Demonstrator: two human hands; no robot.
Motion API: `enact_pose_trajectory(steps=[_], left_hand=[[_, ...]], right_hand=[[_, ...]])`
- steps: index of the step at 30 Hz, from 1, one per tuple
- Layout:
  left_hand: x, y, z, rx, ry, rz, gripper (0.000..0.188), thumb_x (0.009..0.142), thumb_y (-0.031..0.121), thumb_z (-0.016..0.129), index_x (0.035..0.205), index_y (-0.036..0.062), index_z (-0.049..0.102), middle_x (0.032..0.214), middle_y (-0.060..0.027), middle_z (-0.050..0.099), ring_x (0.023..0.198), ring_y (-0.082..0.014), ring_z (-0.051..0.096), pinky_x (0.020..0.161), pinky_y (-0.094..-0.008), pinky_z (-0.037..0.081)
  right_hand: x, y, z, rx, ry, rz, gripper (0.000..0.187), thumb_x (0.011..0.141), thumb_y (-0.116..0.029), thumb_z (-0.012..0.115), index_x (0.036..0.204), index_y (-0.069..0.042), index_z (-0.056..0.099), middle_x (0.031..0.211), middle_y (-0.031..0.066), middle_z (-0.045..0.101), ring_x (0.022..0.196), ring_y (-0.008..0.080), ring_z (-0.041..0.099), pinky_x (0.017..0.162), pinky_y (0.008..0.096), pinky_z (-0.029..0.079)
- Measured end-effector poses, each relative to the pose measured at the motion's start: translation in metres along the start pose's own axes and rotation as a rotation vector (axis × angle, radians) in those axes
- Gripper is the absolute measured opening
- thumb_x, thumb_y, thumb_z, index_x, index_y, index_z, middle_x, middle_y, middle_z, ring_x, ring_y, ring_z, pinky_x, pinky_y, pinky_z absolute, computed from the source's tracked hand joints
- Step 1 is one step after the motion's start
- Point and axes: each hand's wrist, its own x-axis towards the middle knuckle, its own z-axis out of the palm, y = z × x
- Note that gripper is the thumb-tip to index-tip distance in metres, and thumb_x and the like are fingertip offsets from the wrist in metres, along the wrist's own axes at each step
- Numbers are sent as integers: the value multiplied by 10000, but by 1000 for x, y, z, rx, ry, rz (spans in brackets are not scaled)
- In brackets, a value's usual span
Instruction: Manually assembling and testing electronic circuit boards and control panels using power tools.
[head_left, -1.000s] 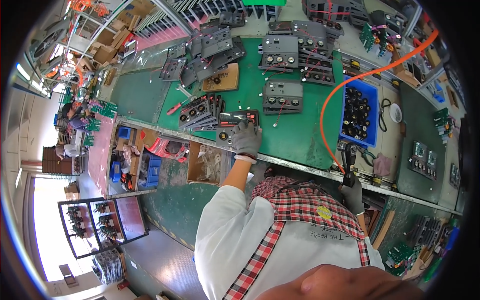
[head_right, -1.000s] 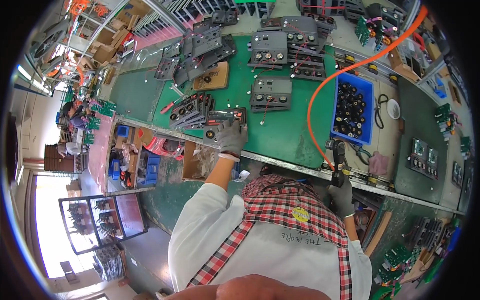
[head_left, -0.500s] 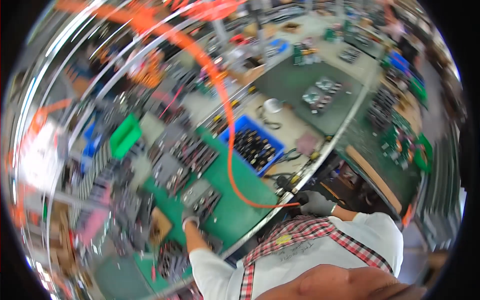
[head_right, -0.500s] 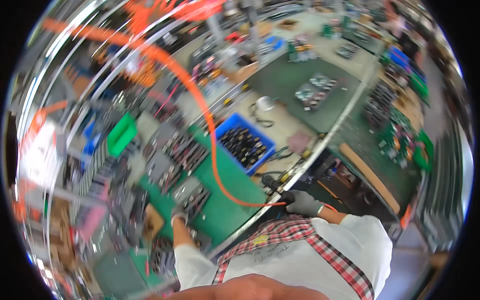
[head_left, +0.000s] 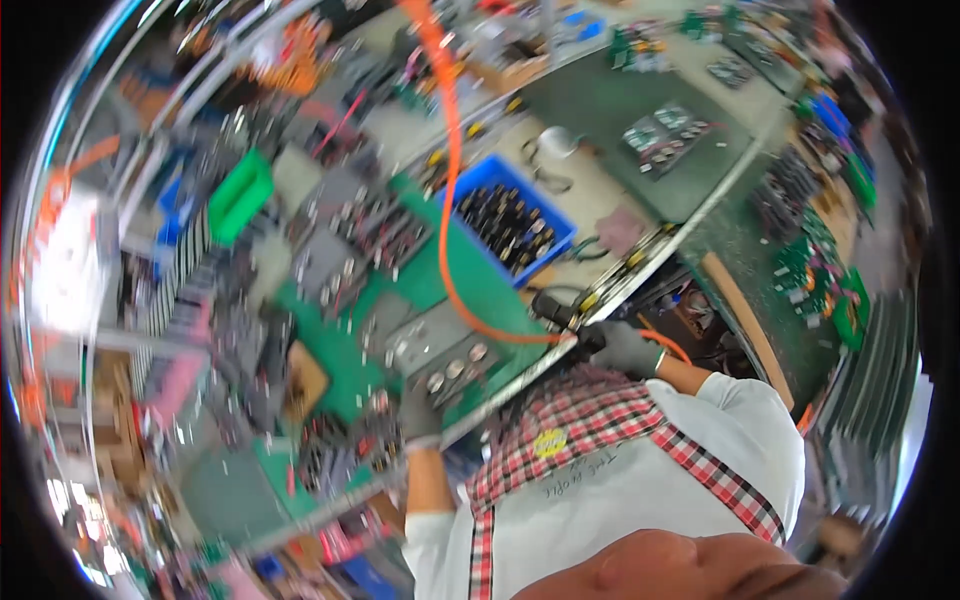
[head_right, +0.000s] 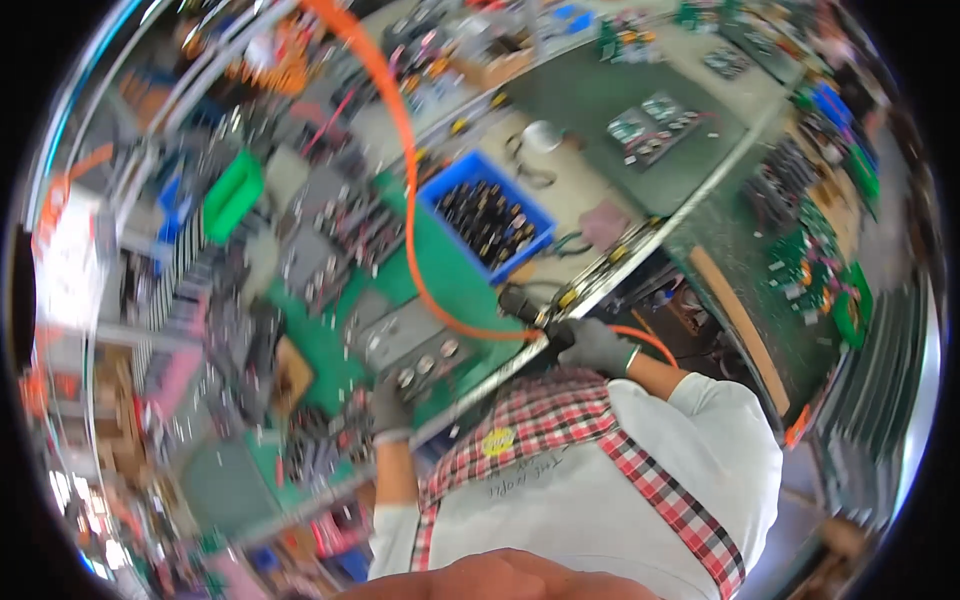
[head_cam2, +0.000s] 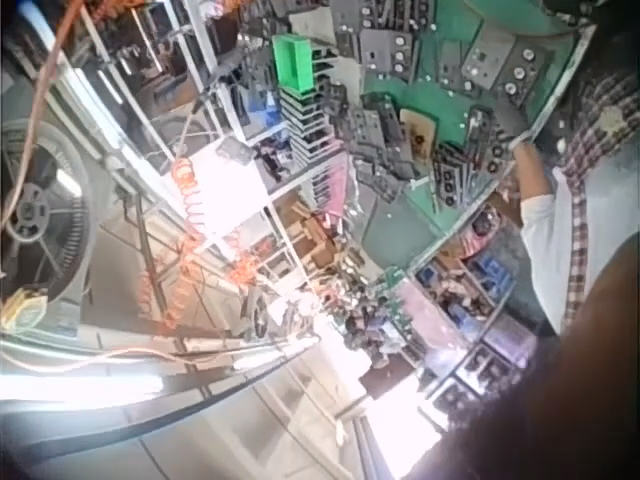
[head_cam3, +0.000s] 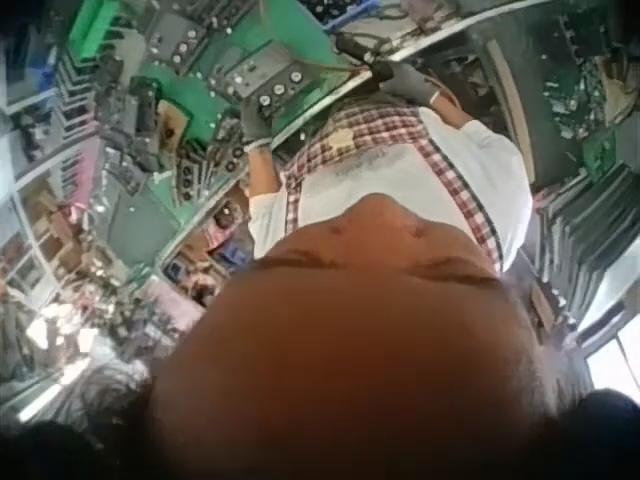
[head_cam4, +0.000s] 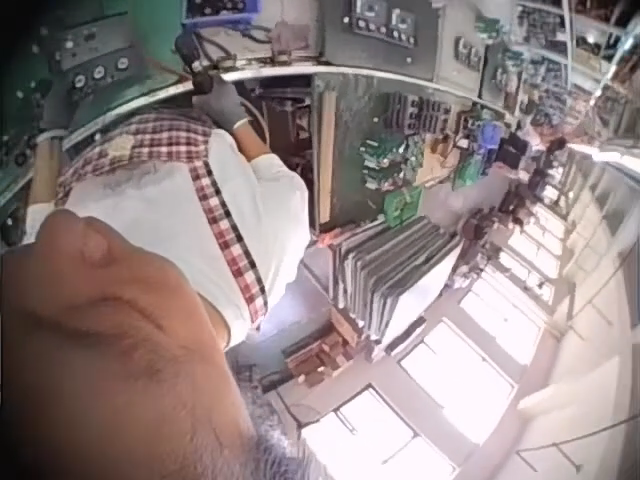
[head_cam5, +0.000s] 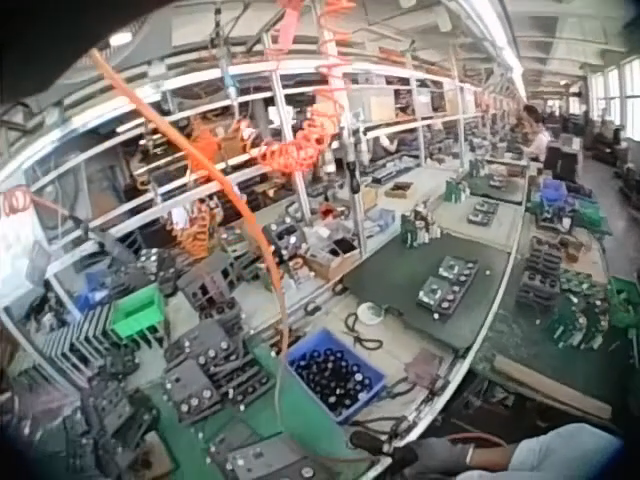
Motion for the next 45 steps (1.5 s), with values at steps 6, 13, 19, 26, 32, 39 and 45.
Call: enact_pose_trajectory(steps=[6,13,19,26,32,39,45], left_hand=[[-17,-11,100,-981,224,-520,410,577,-19,607,973,64,541,1014,-200,494,922,-383,483,756,-404,427],[-17,0,107,-845,343,-511,283,823,146,499,1042,-32,495,907,-93,572,767,-154,518,671,-284,428],[-12,-7,120,-814,422,-745,378,870,286,430,1005,-55,523,873,-141,573,750,-206,515,687,-318,415],[-8,-2,122,-836,446,-769,428,872,306,411,1039,-72,520,860,-129,572,741,-203,510,681,-319,417],[-7,3,126,-730,482,-785,423,876,297,412,1049,-74,516,866,-141,580,742,-214,521,685,-316,417],[-2,8,123,-708,540,-778,390,883,296,400,991,-54,533,828,-188,590,717,-279,558,670,-364,426],[3,-8,131,-607,521,-727,375,868,315,410,930,-20,563,795,-204,586,697,-319,551,641,-389,412]], right_hand=[[26,-21,8,-171,-185,-3,533,583,-246,649,1069,-70,520,883,181,598,849,325,576,744,373,451],[52,-5,45,-250,-304,-18,573,612,-262,646,1134,-91,484,946,182,594,917,330,562,791,378,441],[54,-14,45,-310,-342,0,556,611,-277,655,1108,-85,497,914,179,598,881,330,572,774,378,451],[56,-23,46,-423,-354,38,538,609,-283,661,1074,-61,509,910,186,597,877,330,573,766,377,454],[53,-30,48,-377,-346,67,583,606,-277,665,1112,-48,490,971,189,589,919,326,563,806,362,445],[57,-16,57,-280,-325,54,597,596,-261,669,1123,-49,485,993,190,583,936,327,557,821,358,438],[52,-42,54,-384,-339,-44,571,603,-294,657,1089,-49,484,946,185,591,890,334,568,776,379,446]])
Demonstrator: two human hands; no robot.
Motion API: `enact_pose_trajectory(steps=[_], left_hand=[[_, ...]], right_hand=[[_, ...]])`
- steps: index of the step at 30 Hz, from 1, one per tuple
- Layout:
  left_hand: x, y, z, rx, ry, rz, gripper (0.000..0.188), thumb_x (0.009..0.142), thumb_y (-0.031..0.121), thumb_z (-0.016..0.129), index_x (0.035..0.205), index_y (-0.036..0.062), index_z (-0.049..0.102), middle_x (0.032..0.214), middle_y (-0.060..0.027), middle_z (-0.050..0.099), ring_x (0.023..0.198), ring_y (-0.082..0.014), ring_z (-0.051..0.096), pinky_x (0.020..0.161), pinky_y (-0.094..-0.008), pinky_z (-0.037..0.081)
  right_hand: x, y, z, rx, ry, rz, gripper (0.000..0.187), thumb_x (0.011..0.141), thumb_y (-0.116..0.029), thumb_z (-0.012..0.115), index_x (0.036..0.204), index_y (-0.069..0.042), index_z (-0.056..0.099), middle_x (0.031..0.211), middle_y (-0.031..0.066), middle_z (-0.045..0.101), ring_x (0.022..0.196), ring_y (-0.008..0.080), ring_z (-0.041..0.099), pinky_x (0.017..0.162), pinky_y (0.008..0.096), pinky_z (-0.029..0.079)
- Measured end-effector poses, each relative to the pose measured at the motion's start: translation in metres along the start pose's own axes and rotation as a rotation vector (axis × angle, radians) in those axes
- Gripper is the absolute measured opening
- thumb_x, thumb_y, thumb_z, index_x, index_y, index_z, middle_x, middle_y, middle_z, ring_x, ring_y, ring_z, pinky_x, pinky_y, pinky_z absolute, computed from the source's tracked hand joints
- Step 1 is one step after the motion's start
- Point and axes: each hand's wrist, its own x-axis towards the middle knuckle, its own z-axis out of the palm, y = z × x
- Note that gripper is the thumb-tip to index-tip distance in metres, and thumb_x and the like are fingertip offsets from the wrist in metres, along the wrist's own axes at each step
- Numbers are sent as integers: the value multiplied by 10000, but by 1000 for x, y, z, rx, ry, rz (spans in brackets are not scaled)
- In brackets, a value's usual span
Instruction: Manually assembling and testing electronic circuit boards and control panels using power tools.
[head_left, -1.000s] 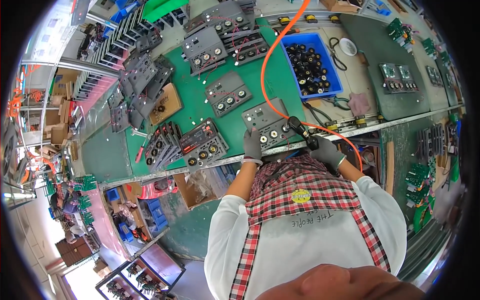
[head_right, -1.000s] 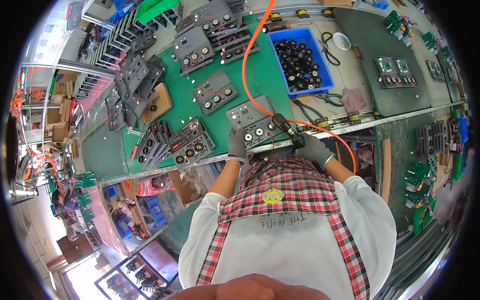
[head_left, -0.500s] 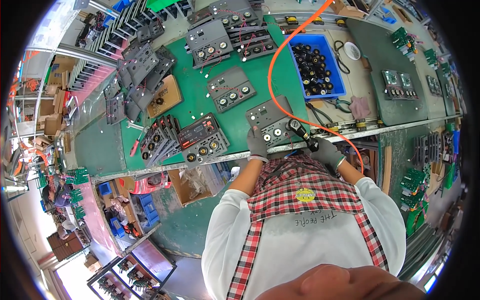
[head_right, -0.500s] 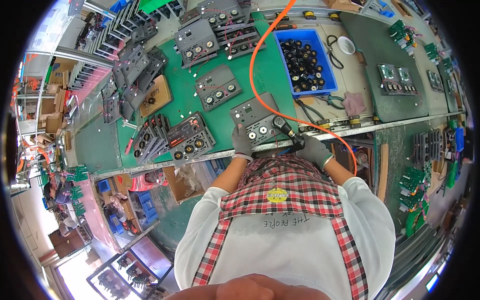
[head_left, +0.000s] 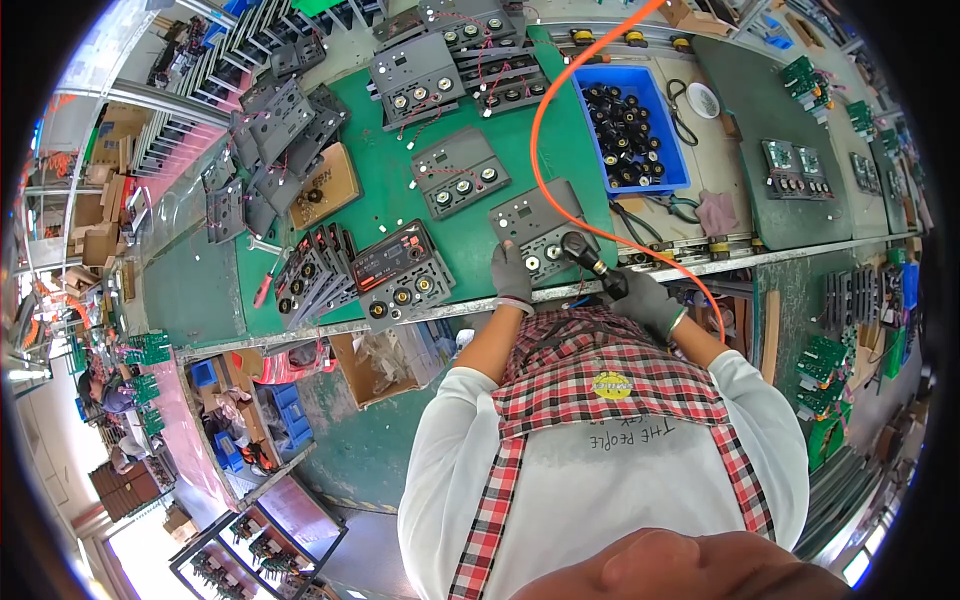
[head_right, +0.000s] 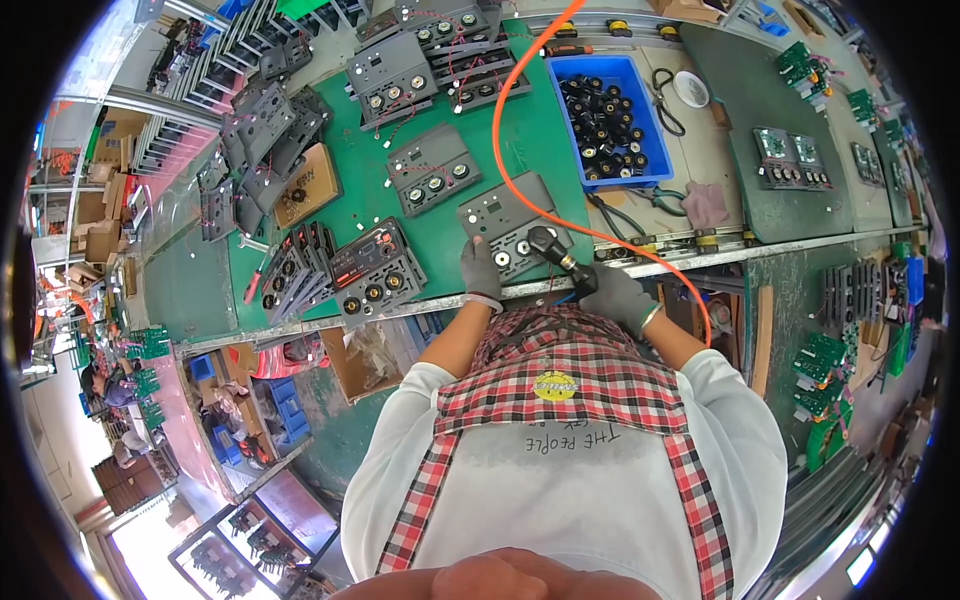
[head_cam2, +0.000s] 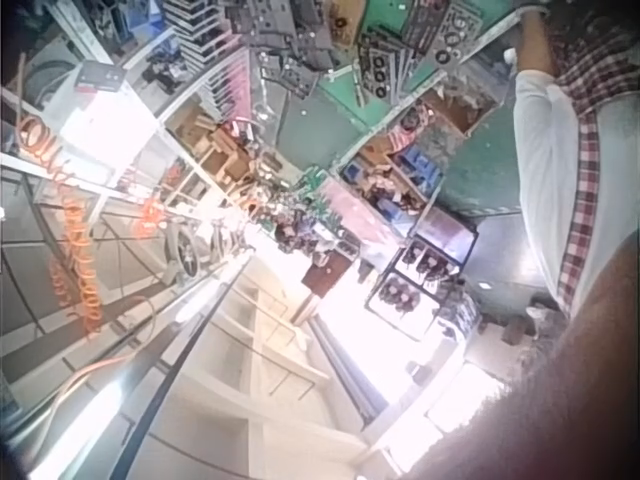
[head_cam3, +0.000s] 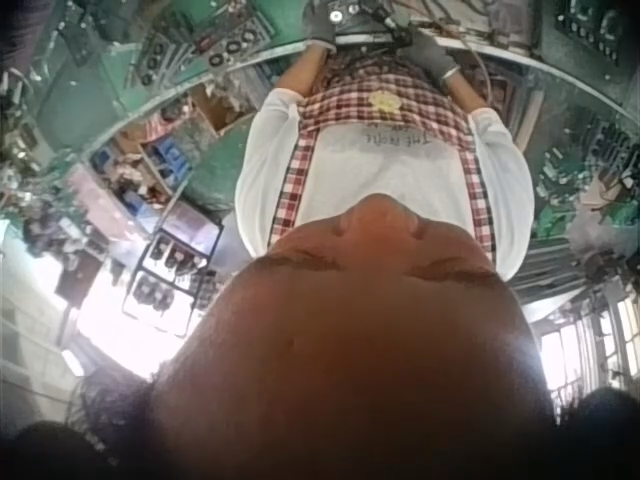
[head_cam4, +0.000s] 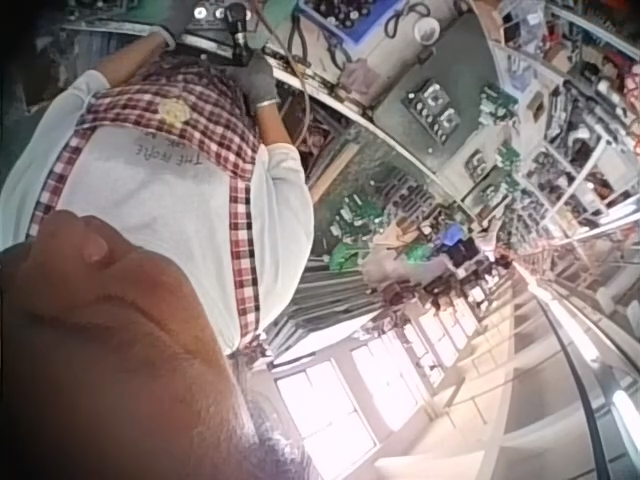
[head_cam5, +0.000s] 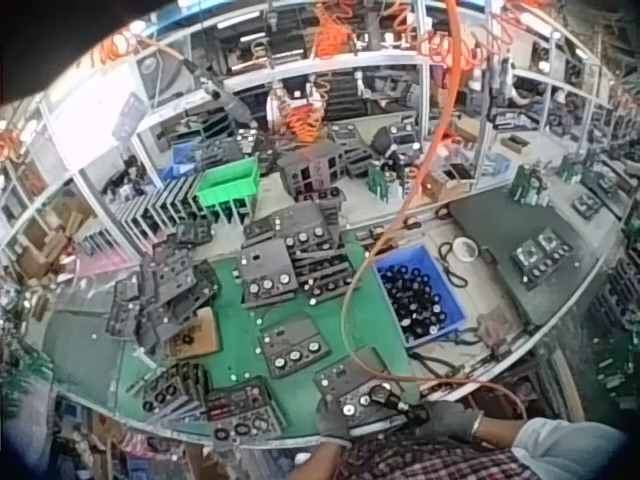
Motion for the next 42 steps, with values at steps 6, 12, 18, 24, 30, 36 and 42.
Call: enact_pose_trajectory(steps=[6,12,18,24,30,36,42], left_hand=[[4,-10,3,-41,-29,19,380,869,315,406,914,-27,566,768,-205,578,680,-334,532,638,-403,404],[4,-8,2,-8,-31,0,385,865,318,406,915,-27,569,772,-230,571,703,-369,533,643,-426,399],[2,1,0,45,-30,45,390,863,318,404,899,-30,574,766,-243,569,711,-388,534,643,-443,398],[4,9,-4,35,-71,51,375,860,306,414,884,-34,569,768,-238,571,704,-382,535,638,-427,401],[10,0,-5,18,-82,-9,391,853,309,431,929,-51,564,801,-217,588,722,-325,548,673,-376,414],[11,-10,3,67,-41,91,388,852,348,387,888,2,560,824,-270,554,786,-442,509,691,-470,396],[7,-11,2,90,-33,22,381,853,348,391,858,3,552,822,-277,544,783,-447,505,688,-486,387]], right_hand=[[14,-1,14,-71,-51,8,561,595,-263,660,1083,-39,497,860,195,604,810,322,591,723,375,468],[17,-6,5,-148,-80,-2,505,596,-277,662,1022,-51,513,894,177,599,854,327,578,755,379,461],[19,2,13,-87,-65,-38,499,598,-280,660,1021,-54,521,893,173,600,846,325,579,753,379,459],[16,2,9,-80,-75,-58,519,596,-276,656,1044,-55,516,881,185,602,836,329,582,743,381,462],[6,-32,7,-131,-90,-48,550,602,-271,659,1079,-52,495,881,202,597,834,341,581,736,381,464],[22,-28,25,-123,-76,-91,553,587,-221,669,1085,-51,500,888,183,602,829,326,585,732,377,461],[24,-31,23,-150,-103,-79,488,617,-318,712,983,-47,537,871,156,604,812,305,584,725,360,450]])
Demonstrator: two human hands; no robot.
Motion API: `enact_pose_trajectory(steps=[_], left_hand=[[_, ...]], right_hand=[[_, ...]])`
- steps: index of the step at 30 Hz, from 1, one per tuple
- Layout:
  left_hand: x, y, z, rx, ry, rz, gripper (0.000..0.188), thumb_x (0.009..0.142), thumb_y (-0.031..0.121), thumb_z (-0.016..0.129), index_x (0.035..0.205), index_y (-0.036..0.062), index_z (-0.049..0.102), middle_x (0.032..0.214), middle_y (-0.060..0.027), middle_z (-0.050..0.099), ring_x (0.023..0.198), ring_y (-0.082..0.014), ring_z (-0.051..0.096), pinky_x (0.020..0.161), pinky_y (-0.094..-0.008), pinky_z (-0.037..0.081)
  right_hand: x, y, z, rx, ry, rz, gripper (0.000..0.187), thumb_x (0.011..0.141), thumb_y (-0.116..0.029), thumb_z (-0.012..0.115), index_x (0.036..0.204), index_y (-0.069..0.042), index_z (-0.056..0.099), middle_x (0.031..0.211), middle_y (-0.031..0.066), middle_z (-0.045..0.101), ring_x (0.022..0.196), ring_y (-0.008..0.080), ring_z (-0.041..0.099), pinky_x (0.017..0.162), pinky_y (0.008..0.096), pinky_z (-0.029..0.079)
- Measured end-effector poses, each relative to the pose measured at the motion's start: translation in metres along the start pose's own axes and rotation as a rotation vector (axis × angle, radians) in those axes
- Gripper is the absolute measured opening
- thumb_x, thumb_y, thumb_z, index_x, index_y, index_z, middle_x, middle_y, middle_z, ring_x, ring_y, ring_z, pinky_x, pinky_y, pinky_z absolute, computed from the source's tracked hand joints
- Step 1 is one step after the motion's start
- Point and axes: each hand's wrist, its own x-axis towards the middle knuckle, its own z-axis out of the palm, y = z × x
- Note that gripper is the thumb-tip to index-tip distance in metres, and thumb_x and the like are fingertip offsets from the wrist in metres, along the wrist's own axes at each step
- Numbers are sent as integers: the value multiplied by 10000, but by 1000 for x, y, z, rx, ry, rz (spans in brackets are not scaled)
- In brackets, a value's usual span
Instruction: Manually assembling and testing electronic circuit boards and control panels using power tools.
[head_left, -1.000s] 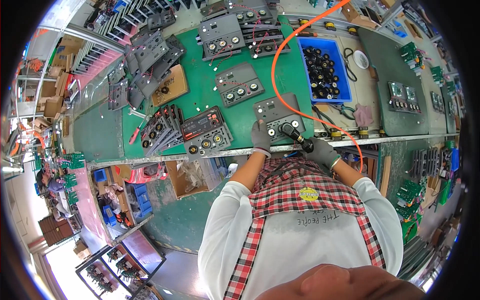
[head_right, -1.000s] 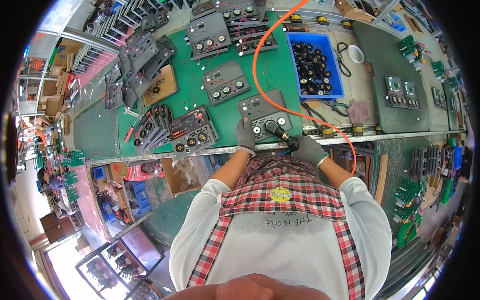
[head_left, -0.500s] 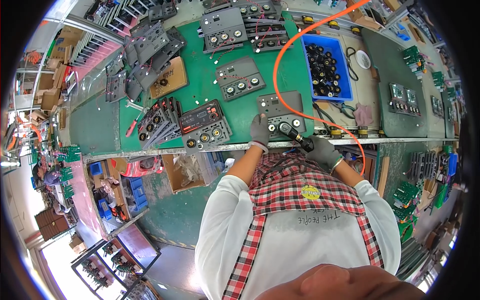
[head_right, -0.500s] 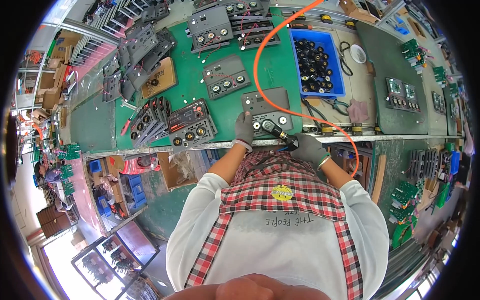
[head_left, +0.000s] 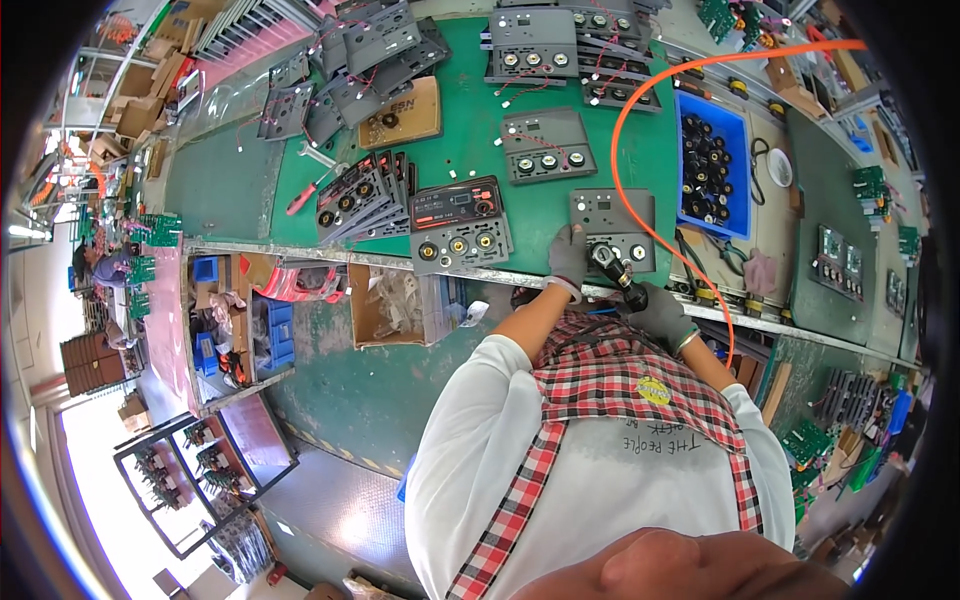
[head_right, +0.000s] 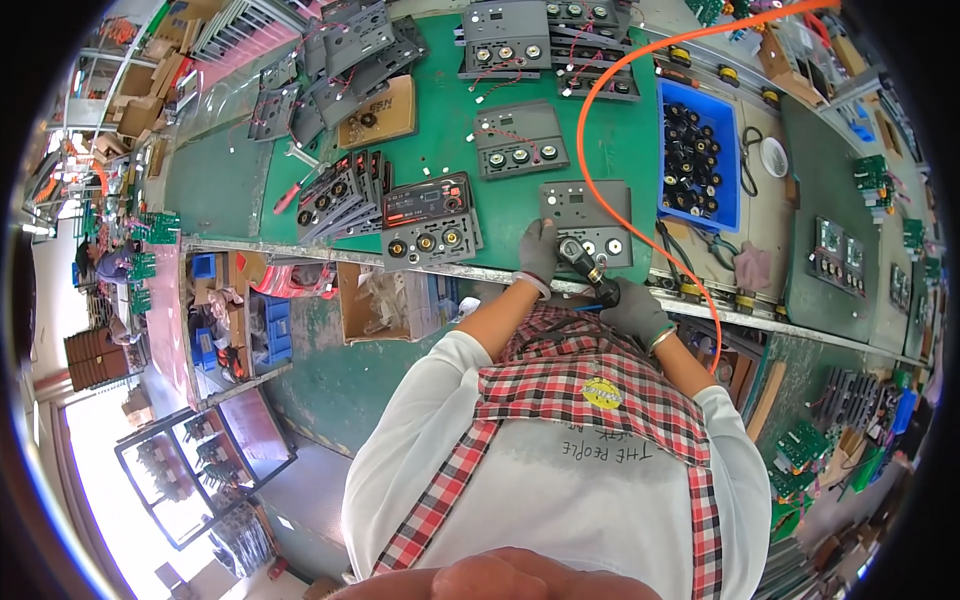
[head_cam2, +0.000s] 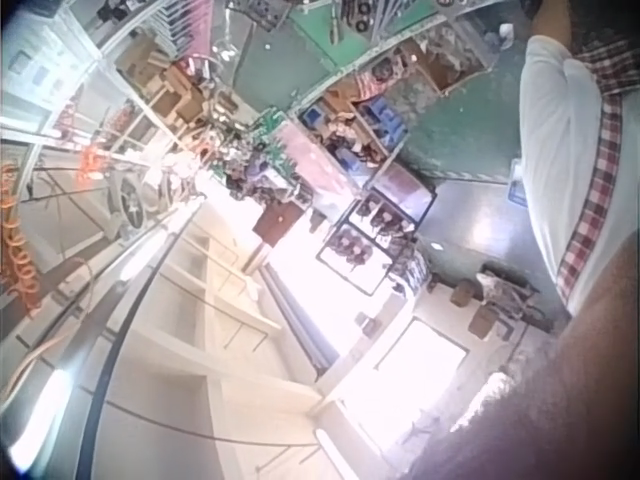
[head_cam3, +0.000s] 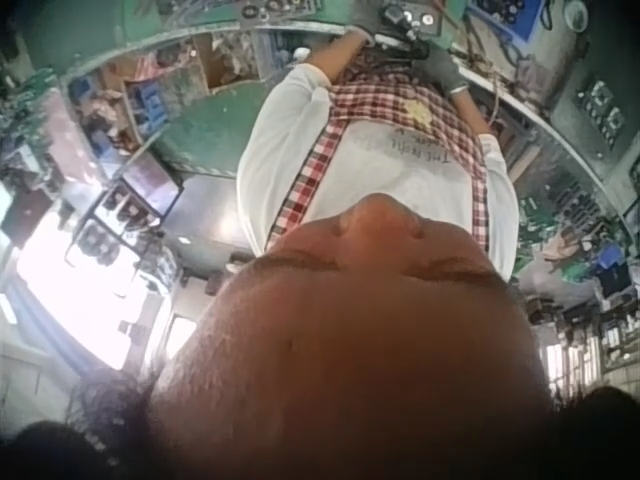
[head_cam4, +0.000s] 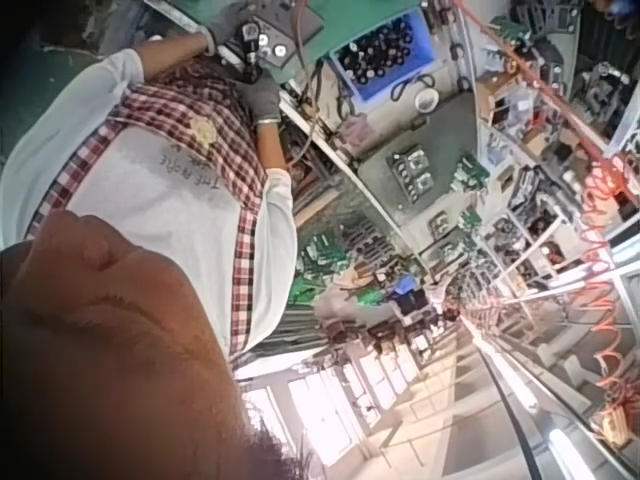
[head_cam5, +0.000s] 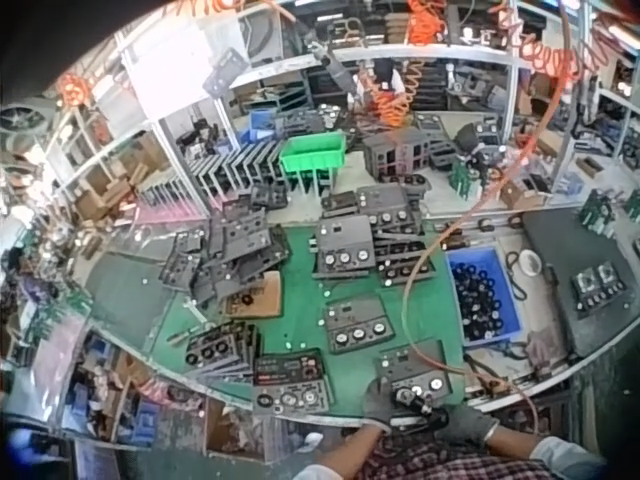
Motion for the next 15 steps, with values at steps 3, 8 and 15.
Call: enact_pose_trajectory(steps=[3,8,15], left_hand=[[-3,9,-4,-8,0,-1,372,853,344,398,853,5,553,826,-275,546,785,-444,507,684,-482,390],[3,3,-4,21,-48,9,366,853,340,404,869,7,555,835,-265,553,791,-436,513,687,-476,394],[2,14,-2,61,-42,43,364,851,341,407,895,11,555,860,-259,556,817,-429,515,708,-466,400]], right_hand=[[4,5,7,26,8,-25,515,623,-350,715,1001,-46,541,883,157,609,814,292,592,722,358,453],[7,3,-1,-31,-33,-20,521,620,-306,722,1028,-35,542,885,158,615,799,269,600,715,345,454],[16,26,10,75,38,-113,469,589,-226,718,983,-26,562,825,146,619,750,255,598,693,338,458]])
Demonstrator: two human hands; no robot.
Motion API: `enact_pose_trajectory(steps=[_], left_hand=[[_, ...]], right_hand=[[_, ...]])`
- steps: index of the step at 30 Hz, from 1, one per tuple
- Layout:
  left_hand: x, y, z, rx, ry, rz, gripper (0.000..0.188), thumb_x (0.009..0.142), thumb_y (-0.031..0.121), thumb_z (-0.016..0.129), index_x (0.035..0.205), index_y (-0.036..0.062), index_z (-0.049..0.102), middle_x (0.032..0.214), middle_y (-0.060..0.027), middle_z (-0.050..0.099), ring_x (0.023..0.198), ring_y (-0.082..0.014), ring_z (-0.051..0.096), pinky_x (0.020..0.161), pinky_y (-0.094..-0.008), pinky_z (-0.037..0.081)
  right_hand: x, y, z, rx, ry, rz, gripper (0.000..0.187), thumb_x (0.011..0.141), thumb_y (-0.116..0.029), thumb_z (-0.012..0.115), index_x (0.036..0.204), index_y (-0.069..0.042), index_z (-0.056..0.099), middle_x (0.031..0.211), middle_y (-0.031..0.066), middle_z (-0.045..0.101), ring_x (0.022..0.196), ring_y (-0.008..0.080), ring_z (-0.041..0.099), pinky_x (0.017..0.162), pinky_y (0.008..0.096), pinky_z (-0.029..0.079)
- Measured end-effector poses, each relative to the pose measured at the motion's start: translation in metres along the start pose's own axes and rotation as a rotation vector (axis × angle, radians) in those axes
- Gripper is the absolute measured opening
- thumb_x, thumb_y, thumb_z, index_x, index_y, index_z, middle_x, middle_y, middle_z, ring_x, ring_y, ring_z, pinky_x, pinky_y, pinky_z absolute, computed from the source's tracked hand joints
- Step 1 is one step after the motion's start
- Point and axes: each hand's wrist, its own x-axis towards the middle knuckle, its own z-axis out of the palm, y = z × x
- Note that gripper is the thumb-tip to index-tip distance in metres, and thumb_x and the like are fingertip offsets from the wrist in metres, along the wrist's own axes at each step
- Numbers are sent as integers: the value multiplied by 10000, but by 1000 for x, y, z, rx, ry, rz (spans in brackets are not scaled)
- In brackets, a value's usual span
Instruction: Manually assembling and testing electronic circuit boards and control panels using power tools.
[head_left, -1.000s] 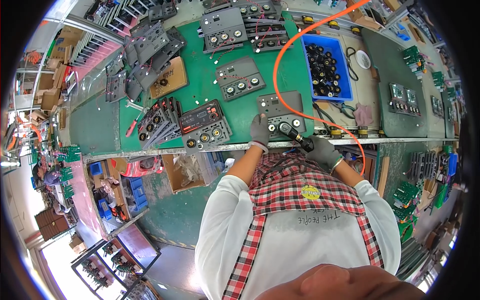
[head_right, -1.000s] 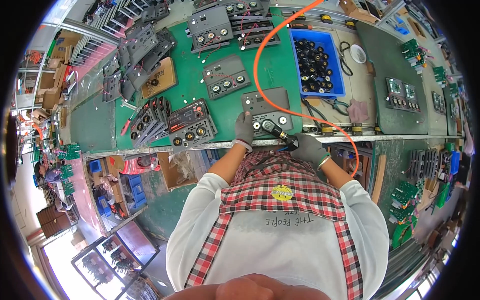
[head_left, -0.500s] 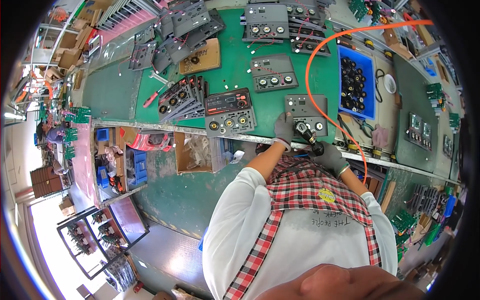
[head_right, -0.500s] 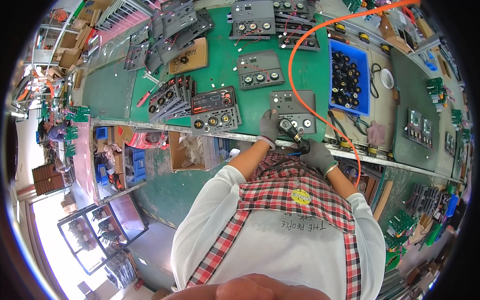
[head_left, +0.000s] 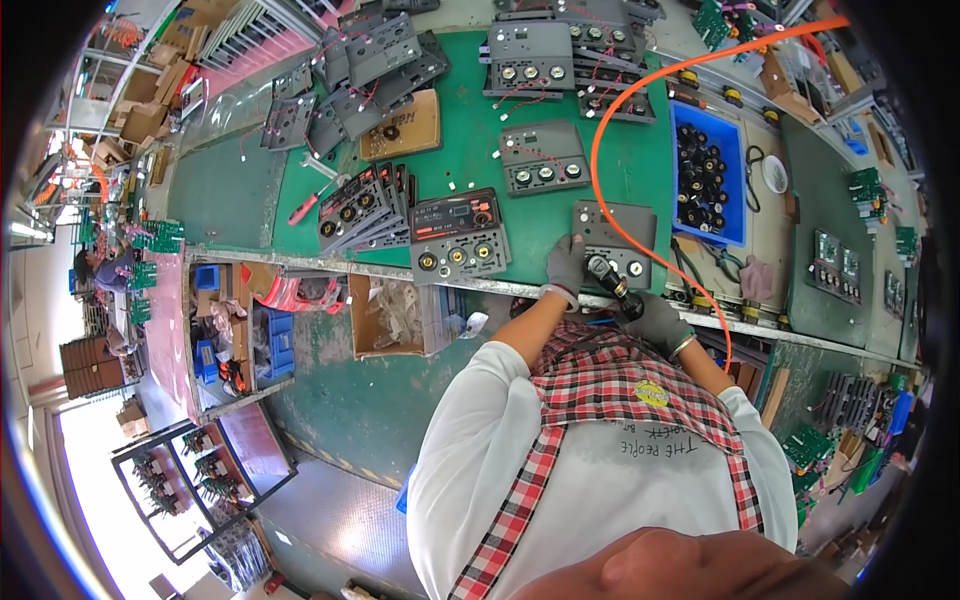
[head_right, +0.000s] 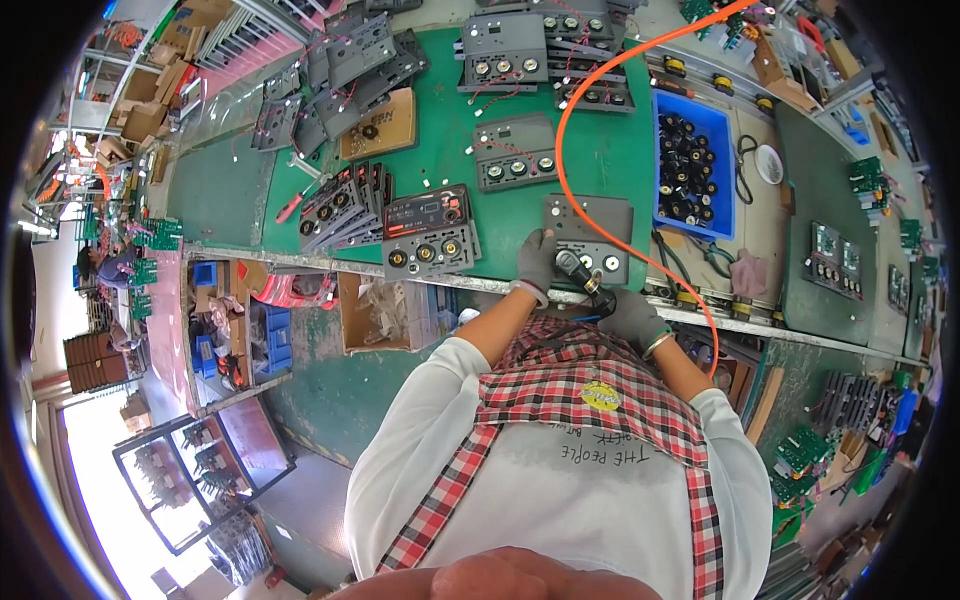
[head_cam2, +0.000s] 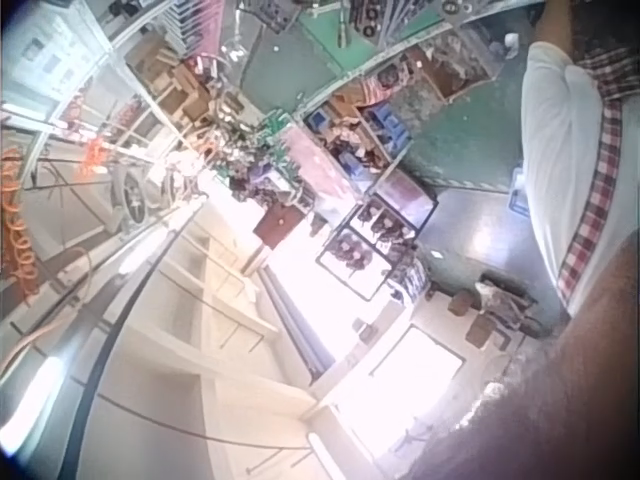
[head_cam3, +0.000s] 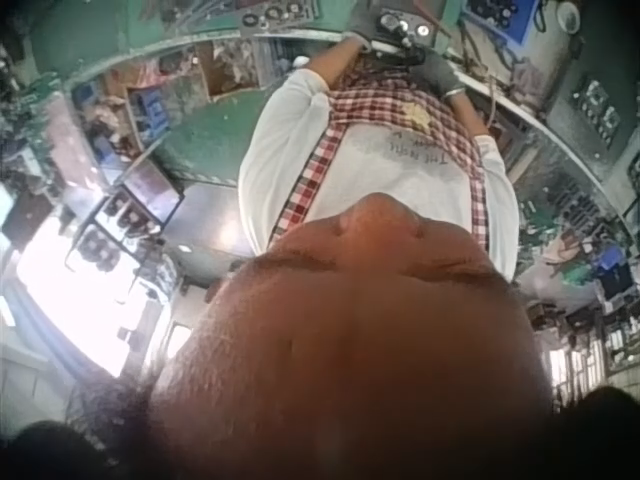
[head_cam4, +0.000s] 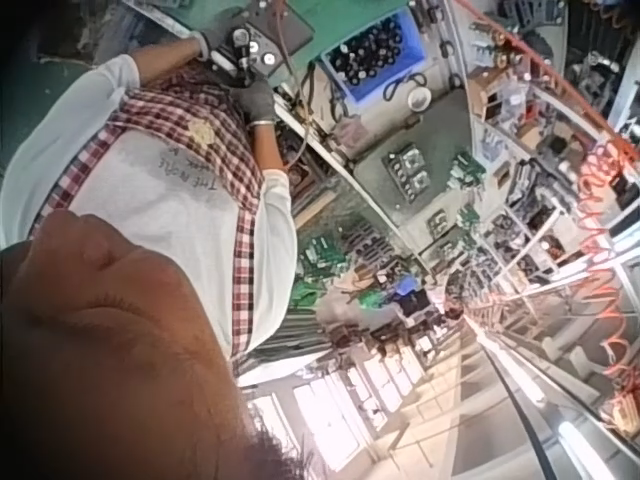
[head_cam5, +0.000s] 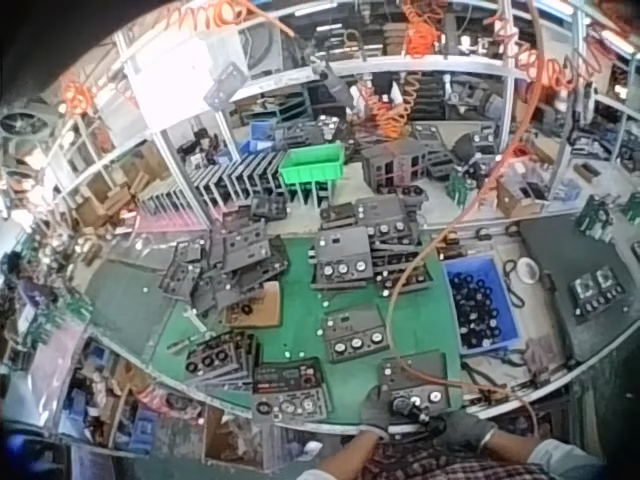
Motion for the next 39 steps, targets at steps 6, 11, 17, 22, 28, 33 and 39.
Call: enact_pose_trajectory(steps=[6,11,17,22,28,33,39], left_hand=[[-7,-5,-6,-132,-159,-27,346,828,310,452,929,-8,543,865,-243,564,824,-400,520,726,-413,410],[-52,49,-61,-274,-232,-67,295,786,206,477,973,-16,525,821,-150,575,755,-246,543,695,-316,420],[-97,105,-167,-564,12,-43,371,718,227,574,1029,36,508,844,-114,544,762,-208,539,677,-330,442],[-82,131,-175,649,602,93,370,687,267,617,1008,88,570,934,-123,547,795,-289,566,672,-383,471],[-30,65,-149,986,577,-39,389,665,321,633,990,117,569,963,-131,511,919,-317,499,709,-435,444],[-16,54,-136,1084,417,-42,418,696,388,590,975,83,527,1019,-110,478,958,-289,462,742,-416,413],[-19,38,-230,840,599,-7,515,740,419,544,1091,43,506,1142,-148,464,1075,-329,431,837,-422,395]], right_hand=[[-35,-25,-43,64,-34,-22,439,549,-175,655,951,-25,560,813,174,603,765,284,587,694,354,455],[-73,33,-53,471,147,-101,335,548,-115,606,848,-10,500,692,35,484,639,137,439,603,281,396],[-91,128,-68,689,116,-8,235,577,-44,539,807,-41,493,671,-13,453,582,101,413,533,255,370],[-87,127,-77,467,71,-103,257,578,-74,565,825,-26,516,642,26,484,563,135,452,534,280,396],[-44,94,-63,194,188,-135,417,586,-222,621,941,-26,523,765,183,584,709,335,573,632,386,436],[-7,38,-77,8,315,46,430,656,-232,579,1031,-44,484,809,195,595,788,359,578,676,435,439],[30,-6,-67,-63,425,99,521,682,-201,580,1156,-60,414,997,204,563,895,347,557,740,439,427]])
